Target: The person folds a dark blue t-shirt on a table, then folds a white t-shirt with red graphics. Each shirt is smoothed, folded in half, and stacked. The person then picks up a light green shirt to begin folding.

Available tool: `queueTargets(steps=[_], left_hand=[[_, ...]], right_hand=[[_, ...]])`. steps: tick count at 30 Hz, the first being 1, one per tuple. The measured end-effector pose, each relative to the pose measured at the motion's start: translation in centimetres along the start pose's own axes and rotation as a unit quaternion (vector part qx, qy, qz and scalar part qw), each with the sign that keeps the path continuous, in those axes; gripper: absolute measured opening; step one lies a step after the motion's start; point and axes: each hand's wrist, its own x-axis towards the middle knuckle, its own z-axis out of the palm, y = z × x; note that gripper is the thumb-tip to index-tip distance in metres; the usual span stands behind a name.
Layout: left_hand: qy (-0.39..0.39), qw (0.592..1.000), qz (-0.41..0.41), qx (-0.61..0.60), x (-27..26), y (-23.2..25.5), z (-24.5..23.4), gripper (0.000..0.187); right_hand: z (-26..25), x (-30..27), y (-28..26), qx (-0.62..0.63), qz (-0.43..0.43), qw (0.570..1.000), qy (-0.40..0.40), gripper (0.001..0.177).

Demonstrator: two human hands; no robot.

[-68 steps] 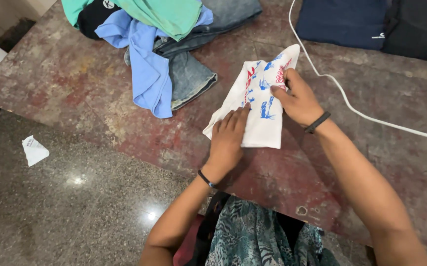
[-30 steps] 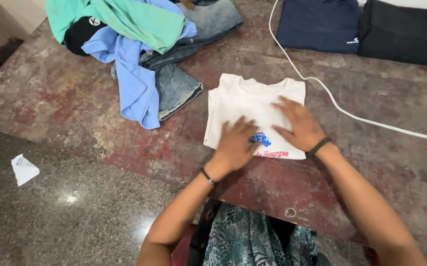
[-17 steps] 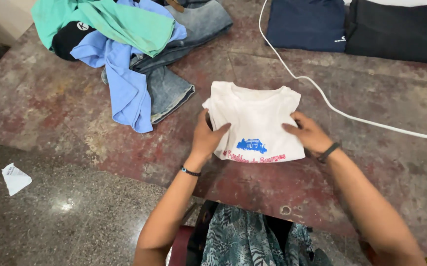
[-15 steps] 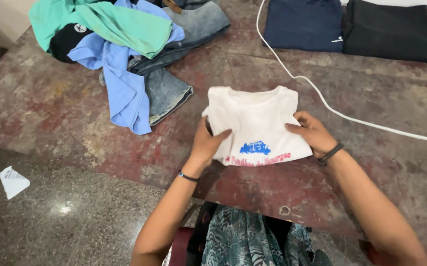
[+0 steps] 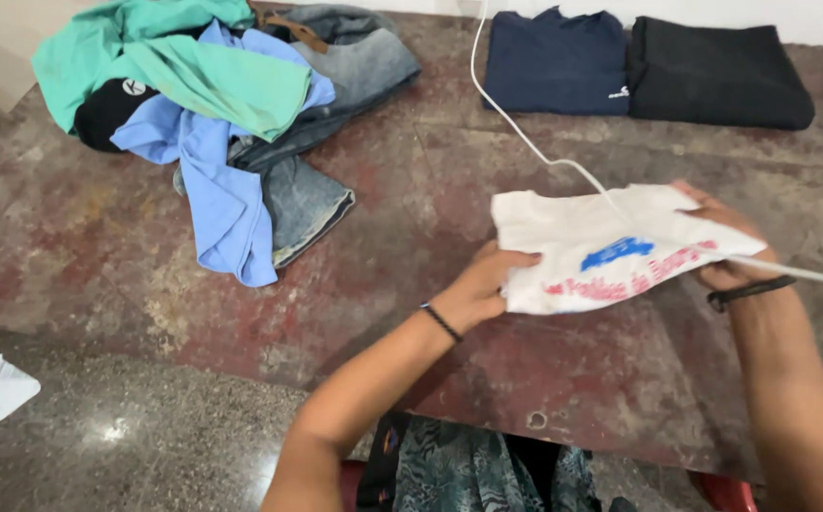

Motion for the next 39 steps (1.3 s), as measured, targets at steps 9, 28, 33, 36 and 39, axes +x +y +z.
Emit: queueTargets(steps=[9,28,33,36,39], left_hand=[[0.016,0.994,0.076,0.071,20.2,2.9,-3.4,0.043],[0.299,0.800,0.280,0.438,37.5,14.0,-12.3,0.061],[0.360,0.772,0.224,0.474,35.2,13.8,-11.5,0.052],[0.332,0.660,0.302,0.602,32.2,12.0,-11.3,0.056],[0.235,0.537,0.398,0.706,28.3,9.3,-10.1,0.060]], right_hand=[[-3.9,11.0,-10.0,-0.138,-0.031,0.986,0.092,0.060],[-7.1,33.5,-1.1,-0.396,-0.060,0.888,0.226,0.038],[-6.9,31.9,-2.2,-0.436,-0.148,0.846,0.270,0.027],[-4.7,28.8,-0.7,-0.591,-0.218,0.724,0.282,0.021],[-1.1,24.5,2.0,-0.721,-0.270,0.589,0.245,0.024]])
